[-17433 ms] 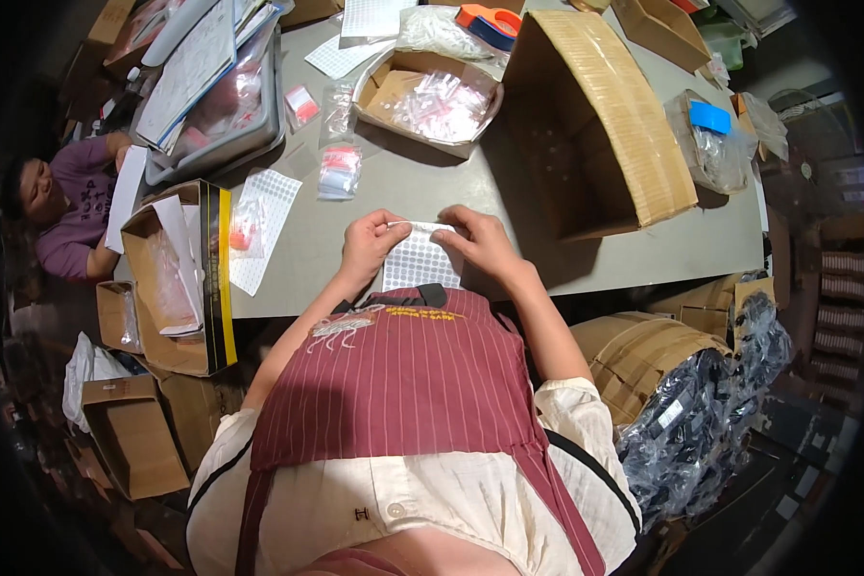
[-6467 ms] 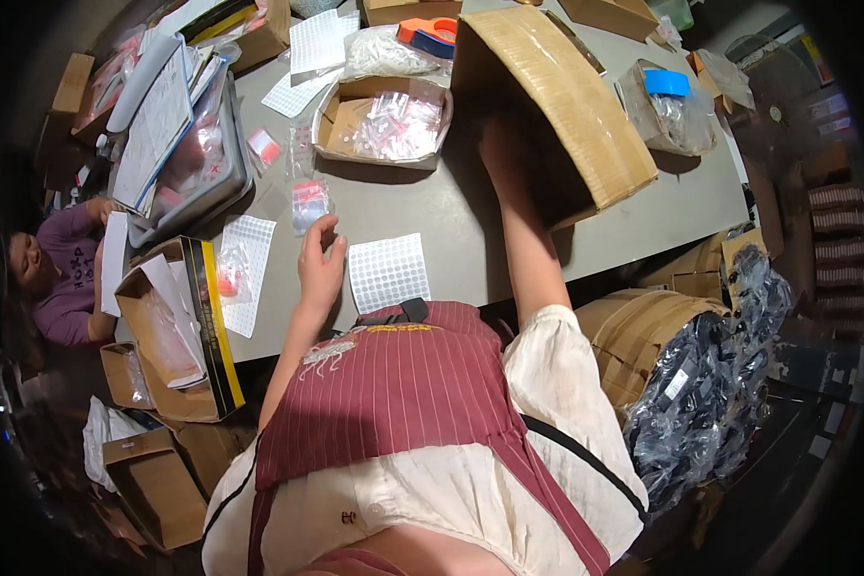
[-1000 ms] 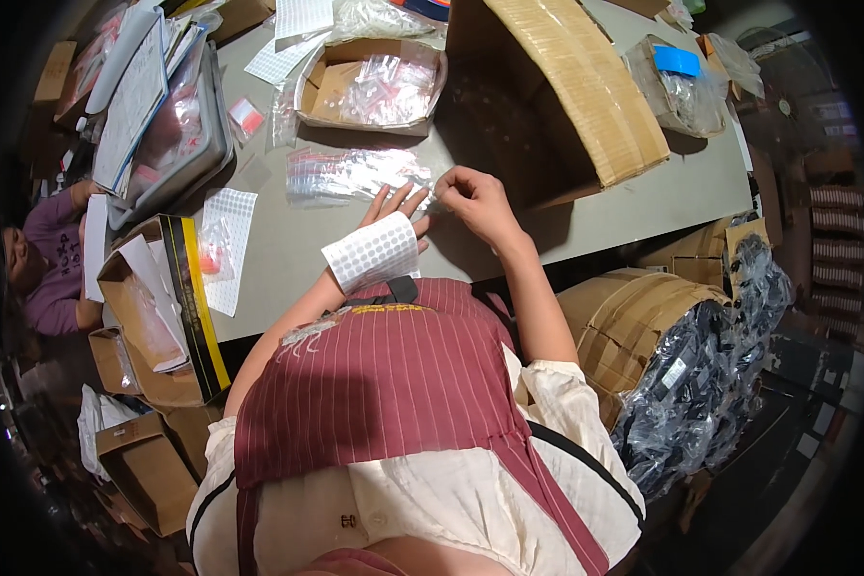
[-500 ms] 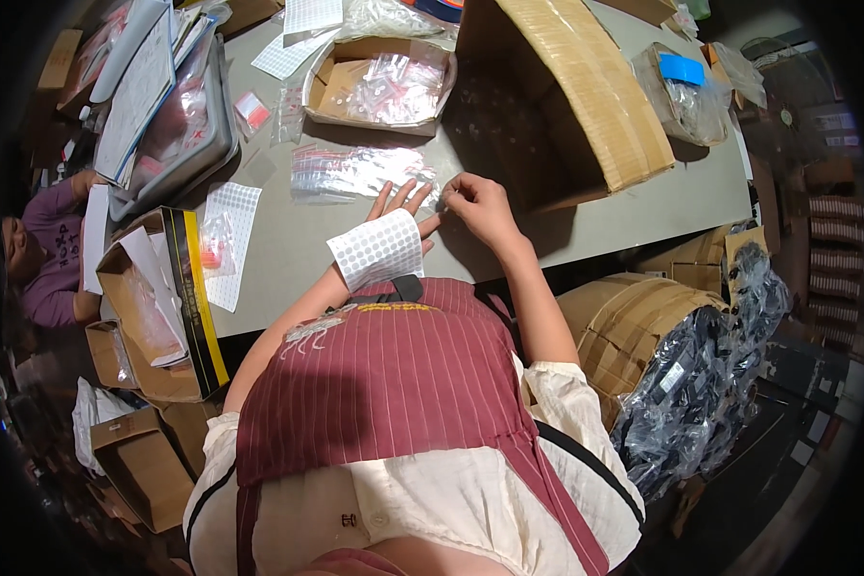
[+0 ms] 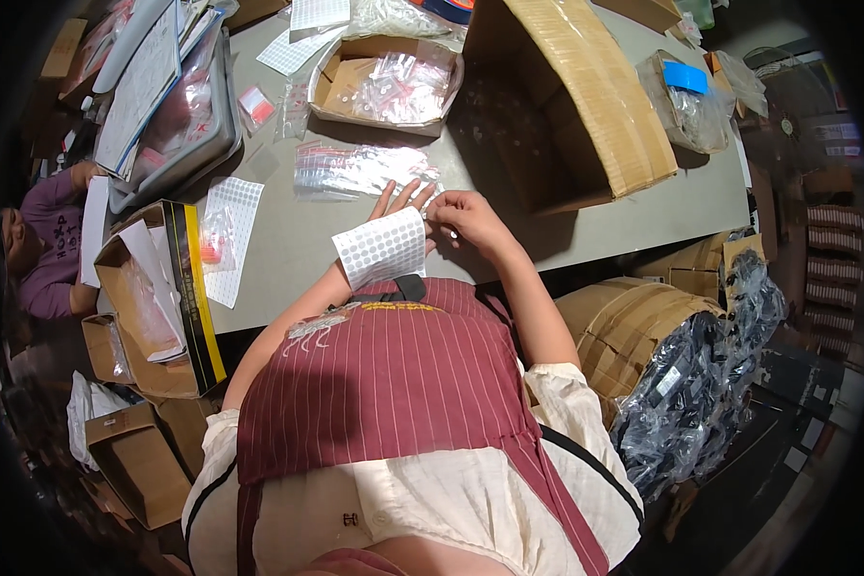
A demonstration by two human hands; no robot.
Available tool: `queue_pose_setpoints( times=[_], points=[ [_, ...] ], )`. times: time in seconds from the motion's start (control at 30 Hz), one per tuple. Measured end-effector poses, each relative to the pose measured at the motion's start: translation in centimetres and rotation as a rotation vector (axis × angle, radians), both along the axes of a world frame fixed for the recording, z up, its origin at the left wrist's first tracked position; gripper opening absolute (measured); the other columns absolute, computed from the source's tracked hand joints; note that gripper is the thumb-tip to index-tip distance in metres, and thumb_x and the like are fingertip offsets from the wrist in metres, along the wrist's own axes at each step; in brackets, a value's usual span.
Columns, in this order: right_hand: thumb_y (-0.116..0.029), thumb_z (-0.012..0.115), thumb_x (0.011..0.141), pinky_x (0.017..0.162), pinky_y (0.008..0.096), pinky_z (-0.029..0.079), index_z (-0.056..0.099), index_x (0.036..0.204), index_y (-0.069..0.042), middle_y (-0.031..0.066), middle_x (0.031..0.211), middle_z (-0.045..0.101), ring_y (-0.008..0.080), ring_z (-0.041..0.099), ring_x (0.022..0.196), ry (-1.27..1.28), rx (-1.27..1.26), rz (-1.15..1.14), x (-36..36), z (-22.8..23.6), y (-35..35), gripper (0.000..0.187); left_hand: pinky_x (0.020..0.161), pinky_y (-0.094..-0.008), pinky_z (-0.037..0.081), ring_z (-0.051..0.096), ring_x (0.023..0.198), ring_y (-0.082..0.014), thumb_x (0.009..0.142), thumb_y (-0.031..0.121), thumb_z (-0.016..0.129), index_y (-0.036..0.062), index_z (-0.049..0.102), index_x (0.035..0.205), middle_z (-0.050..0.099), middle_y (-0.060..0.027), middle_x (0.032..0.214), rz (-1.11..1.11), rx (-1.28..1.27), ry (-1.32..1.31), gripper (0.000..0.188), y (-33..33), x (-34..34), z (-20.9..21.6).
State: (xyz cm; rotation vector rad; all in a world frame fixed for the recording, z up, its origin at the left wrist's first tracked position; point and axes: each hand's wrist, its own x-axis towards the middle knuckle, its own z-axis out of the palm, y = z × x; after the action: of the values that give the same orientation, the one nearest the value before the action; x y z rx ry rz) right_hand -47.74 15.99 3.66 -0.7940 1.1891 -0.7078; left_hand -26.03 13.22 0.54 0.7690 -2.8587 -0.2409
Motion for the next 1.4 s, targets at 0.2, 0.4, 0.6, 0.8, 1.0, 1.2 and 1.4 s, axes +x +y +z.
queue_pose_setpoints(
  times=[0.2,0.4,0.6,0.8,1.0,1.2,1.4],
  points=[
    [-0.013,0.064,0.097,0.050,0.0235,0.041,0.067,0.095,-0.002,-0.0019,0.068,0.056,0.0073,0.050,0.055,0.121,-0.083,-0.169,-0.9,0.4,-0.4,0.011,0.128,-0.0620,0.011,0.025,0.157,-0.0354,0.102,0.047,0.055,0.0248,0.058,0.141,0.039,-0.0128,0.165,0.030,-0.015,0.032,0.046,0.4,-0.3,0.3],
    [-0.015,0.066,0.095,0.050,0.0232,0.039,0.066,0.094,-0.005,-0.0036,0.067,0.054,0.0070,0.048,0.053,-0.122,-0.074,-0.410,-1.2,1.7,-0.1,0.010,0.128,-0.0625,0.011,0.025,0.158,-0.0352,0.102,0.044,0.055,0.0213,0.059,0.139,0.041,-0.0122,0.164,-0.010,-0.116,0.088,0.044,0.2,-0.1,-0.1],
    [-0.013,0.067,0.095,0.049,0.0236,0.034,0.067,0.093,-0.004,-0.0042,0.068,0.054,0.0044,0.045,0.056,0.228,-0.143,-0.131,-2.0,-0.6,-0.3,0.009,0.127,-0.0648,0.010,0.023,0.158,-0.0366,0.094,0.039,0.065,0.0196,0.060,0.138,0.040,-0.0186,0.163,-0.010,0.044,0.058,0.049,0.0,-0.8,2.1],
    [-0.017,0.071,0.092,0.064,0.0346,0.053,0.065,0.093,0.003,0.0120,0.074,0.067,0.0196,0.064,0.064,0.757,-0.437,0.007,-0.6,-1.1,-0.8,0.021,0.127,-0.0624,0.016,0.027,0.157,-0.0366,0.086,0.032,0.073,0.0179,0.067,0.127,0.040,-0.0207,0.162,0.030,0.040,0.105,0.044,0.1,-0.8,1.8],
    [-0.021,0.077,0.086,0.073,0.0477,0.056,0.070,0.092,0.004,0.0268,0.083,0.070,0.0428,0.071,0.082,1.122,-0.518,0.031,0.2,0.8,-1.3,0.027,0.123,-0.0573,0.027,0.041,0.145,-0.0351,0.083,0.033,0.075,0.0197,0.068,0.128,0.047,-0.0188,0.153,0.054,-0.030,0.276,0.048,0.9,-0.5,0.5],
    [-0.021,0.083,0.083,0.065,0.0426,0.050,0.065,0.088,0.008,0.0207,0.072,0.064,0.0252,0.064,0.068,0.830,-0.291,0.036,-2.4,0.0,-2.0,0.034,0.114,-0.0441,0.035,0.052,0.133,-0.0232,0.093,0.033,0.065,0.0149,0.061,0.135,0.056,-0.0112,0.140,0.015,-0.215,0.181,0.046,1.2,-0.5,0.3],
    [-0.014,0.075,0.089,0.065,0.0320,0.050,0.067,0.095,0.004,0.0084,0.076,0.065,0.0127,0.059,0.071,0.530,-0.404,-0.099,-2.3,-1.4,-1.6,0.020,0.117,-0.0432,0.035,0.053,0.134,-0.0235,0.096,0.025,0.061,0.0115,0.060,0.131,0.060,-0.0113,0.137,-0.011,-0.135,0.206,0.037,0.8,-0.8,0.2]
  ],
)
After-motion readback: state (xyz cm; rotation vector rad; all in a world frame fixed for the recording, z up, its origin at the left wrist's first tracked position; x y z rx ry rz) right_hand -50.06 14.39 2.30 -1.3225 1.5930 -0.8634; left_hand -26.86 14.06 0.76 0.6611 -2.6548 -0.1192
